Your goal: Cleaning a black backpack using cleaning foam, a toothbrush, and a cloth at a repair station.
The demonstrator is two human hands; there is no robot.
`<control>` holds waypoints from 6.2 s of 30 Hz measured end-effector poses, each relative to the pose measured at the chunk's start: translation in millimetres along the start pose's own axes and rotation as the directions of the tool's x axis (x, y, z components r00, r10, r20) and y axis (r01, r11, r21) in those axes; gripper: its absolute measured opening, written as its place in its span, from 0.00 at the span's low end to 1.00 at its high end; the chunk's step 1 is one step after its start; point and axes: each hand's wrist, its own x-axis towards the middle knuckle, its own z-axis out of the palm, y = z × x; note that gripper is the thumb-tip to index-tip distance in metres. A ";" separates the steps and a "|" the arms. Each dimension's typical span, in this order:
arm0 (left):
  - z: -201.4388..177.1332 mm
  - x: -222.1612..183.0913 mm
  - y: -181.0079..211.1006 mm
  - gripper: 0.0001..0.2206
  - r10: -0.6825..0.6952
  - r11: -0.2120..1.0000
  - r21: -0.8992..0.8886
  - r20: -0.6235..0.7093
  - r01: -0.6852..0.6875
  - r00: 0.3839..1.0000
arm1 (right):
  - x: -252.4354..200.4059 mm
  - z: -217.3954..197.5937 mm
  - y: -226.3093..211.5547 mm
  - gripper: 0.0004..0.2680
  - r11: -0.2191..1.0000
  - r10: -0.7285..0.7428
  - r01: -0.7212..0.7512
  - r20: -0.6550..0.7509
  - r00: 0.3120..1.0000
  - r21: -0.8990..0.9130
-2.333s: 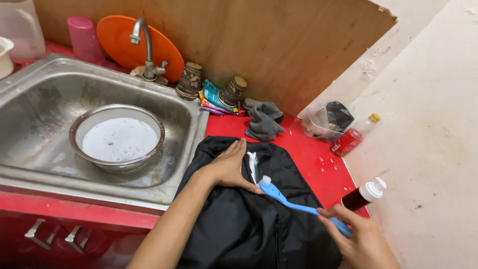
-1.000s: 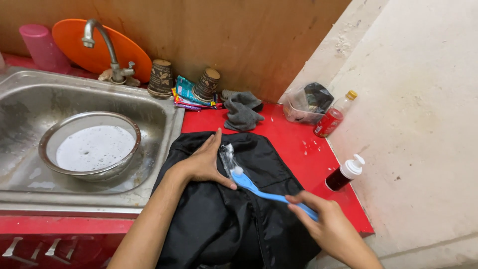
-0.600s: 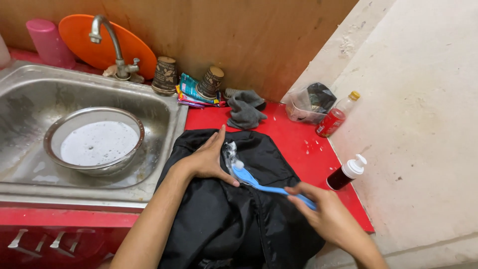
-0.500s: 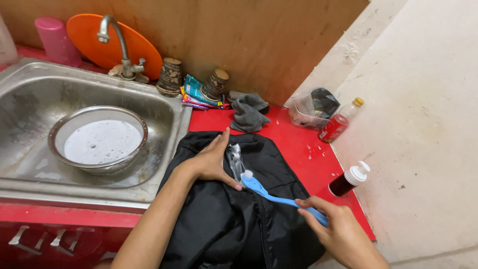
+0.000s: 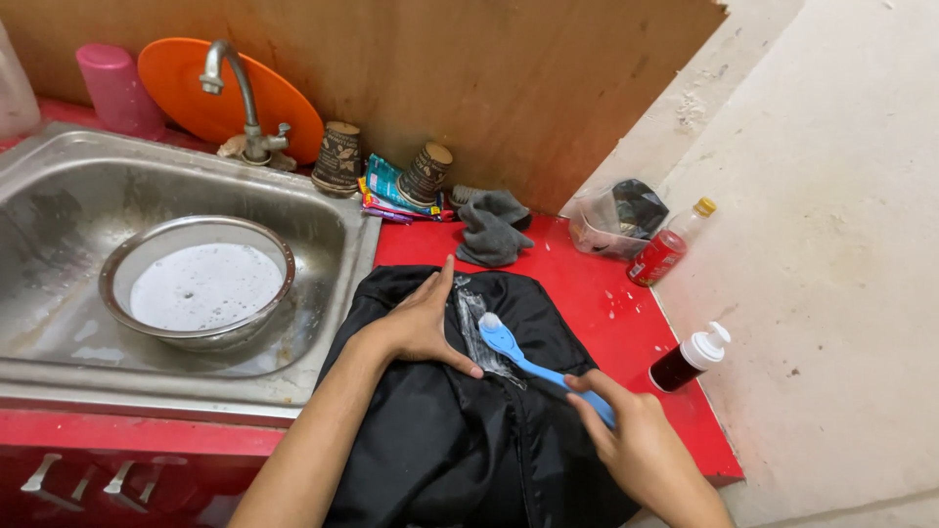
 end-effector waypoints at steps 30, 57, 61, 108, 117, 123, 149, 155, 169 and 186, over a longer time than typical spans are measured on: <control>6.3 2.8 -4.3 0.75 0.037 0.999 0.020 -0.037 -0.036 0.999 | -3.4 6.9 30.3 0.07 0.974 -0.044 0.037 0.025 0.999 0.222; 6.4 0.2 4.6 0.71 -0.001 0.997 0.080 -0.019 0.002 1.000 | -13.8 -0.8 15.9 0.07 0.998 -0.030 0.029 0.019 0.999 0.051; 4.2 4.5 -1.1 0.72 0.031 0.996 0.083 -0.029 -0.029 0.999 | -21.8 -10.2 34.5 0.08 0.986 0.131 -0.127 0.038 0.991 -0.108; 7.4 2.0 -3.9 0.75 0.131 0.986 0.115 -0.088 -0.121 0.987 | 17.5 -5.2 4.1 0.08 1.000 0.021 -0.021 0.051 0.998 0.007; 7.4 0.1 -1.8 0.75 0.108 0.987 0.131 -0.085 -0.096 0.990 | 36.5 4.8 -13.5 0.08 0.984 -0.061 0.055 0.032 0.998 0.171; 9.2 10.1 -7.1 0.73 0.069 0.992 0.107 -0.039 -0.065 0.997 | -5.8 -35.3 7.6 0.07 0.961 0.202 -0.227 0.161 0.966 0.159; 7.1 15.3 -14.0 0.74 0.114 0.986 0.126 -0.044 -0.108 0.993 | 7.6 -40.2 5.6 0.07 0.993 -0.117 0.118 0.180 0.977 0.006; 13.0 15.0 -18.6 0.75 0.121 0.986 0.121 -0.033 -0.116 0.992 | 21.2 -46.9 -9.5 0.08 0.997 -0.072 0.077 0.255 0.964 -0.009; 11.7 14.7 -20.3 0.74 0.144 0.980 0.143 -0.011 -0.141 0.990 | 7.1 -12.7 -17.2 0.07 0.985 0.078 -0.054 0.147 0.986 -0.161; 3.6 1.4 -10.8 0.75 0.154 0.984 0.104 -0.116 -0.143 0.981 | 14.9 -5.7 -11.7 0.09 0.974 0.001 0.004 0.021 1.000 -0.226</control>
